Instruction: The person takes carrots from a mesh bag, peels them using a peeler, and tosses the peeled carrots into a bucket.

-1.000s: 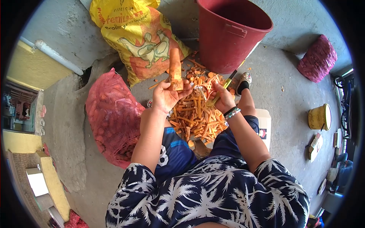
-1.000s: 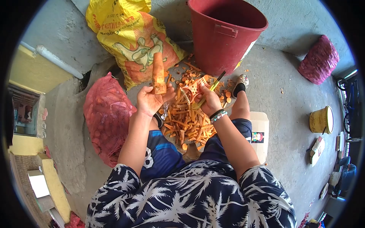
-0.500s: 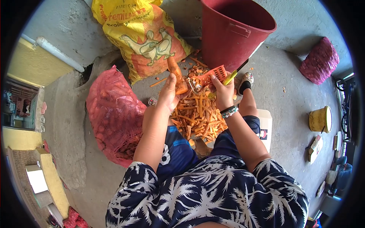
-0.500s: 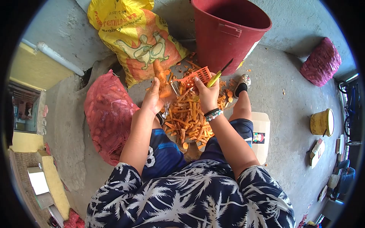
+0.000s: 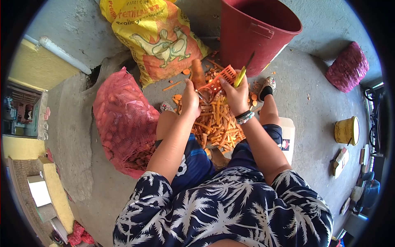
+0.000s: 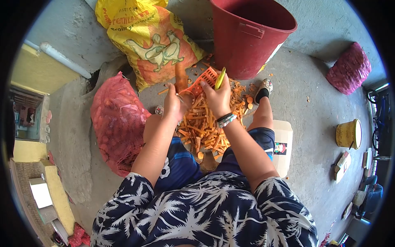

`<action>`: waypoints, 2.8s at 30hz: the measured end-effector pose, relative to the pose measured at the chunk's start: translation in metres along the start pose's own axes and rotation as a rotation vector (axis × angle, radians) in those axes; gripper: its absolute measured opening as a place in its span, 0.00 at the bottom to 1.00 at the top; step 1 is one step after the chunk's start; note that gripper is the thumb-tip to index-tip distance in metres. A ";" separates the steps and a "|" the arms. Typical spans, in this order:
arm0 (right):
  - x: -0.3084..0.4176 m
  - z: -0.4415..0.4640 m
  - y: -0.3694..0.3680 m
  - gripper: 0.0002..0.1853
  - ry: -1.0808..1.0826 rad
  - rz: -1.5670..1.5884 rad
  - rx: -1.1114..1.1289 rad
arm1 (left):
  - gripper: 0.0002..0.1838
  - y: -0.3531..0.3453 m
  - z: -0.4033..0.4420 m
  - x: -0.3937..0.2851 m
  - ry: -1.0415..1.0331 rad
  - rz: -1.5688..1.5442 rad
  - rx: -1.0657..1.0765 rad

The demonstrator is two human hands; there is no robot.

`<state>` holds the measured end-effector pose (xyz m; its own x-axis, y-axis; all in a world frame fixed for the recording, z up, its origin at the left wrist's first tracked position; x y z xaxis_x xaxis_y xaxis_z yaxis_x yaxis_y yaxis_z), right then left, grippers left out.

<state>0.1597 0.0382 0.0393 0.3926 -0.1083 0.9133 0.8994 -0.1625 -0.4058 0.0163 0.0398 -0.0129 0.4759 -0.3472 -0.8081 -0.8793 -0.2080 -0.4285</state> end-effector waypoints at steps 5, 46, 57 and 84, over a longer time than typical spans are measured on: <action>0.001 0.046 0.012 0.19 0.045 -0.107 0.184 | 0.28 -0.005 -0.017 0.000 0.097 0.238 0.110; -0.015 0.019 0.000 0.19 0.065 -0.123 0.020 | 0.16 0.016 0.038 0.021 0.072 -0.166 0.100; -0.016 0.098 0.017 0.23 0.259 -0.175 0.054 | 0.17 0.008 0.005 0.007 0.159 0.116 0.157; -0.005 0.095 0.016 0.22 0.116 -0.153 0.154 | 0.22 0.016 -0.005 -0.002 0.202 0.148 0.339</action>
<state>0.1904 0.1292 0.0319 0.2331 -0.2075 0.9501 0.9688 -0.0350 -0.2453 0.0016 0.0324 -0.0154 0.3085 -0.5303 -0.7897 -0.8791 0.1582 -0.4497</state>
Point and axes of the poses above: each hand's wrist, its own z-axis towards the middle knuckle, its own y-axis out of the back of the hand, x = y × z, the point moved 2 cm from there along z, towards the middle knuckle, and after that the axes turned 14 degrees about z, right-handed, at the moved point
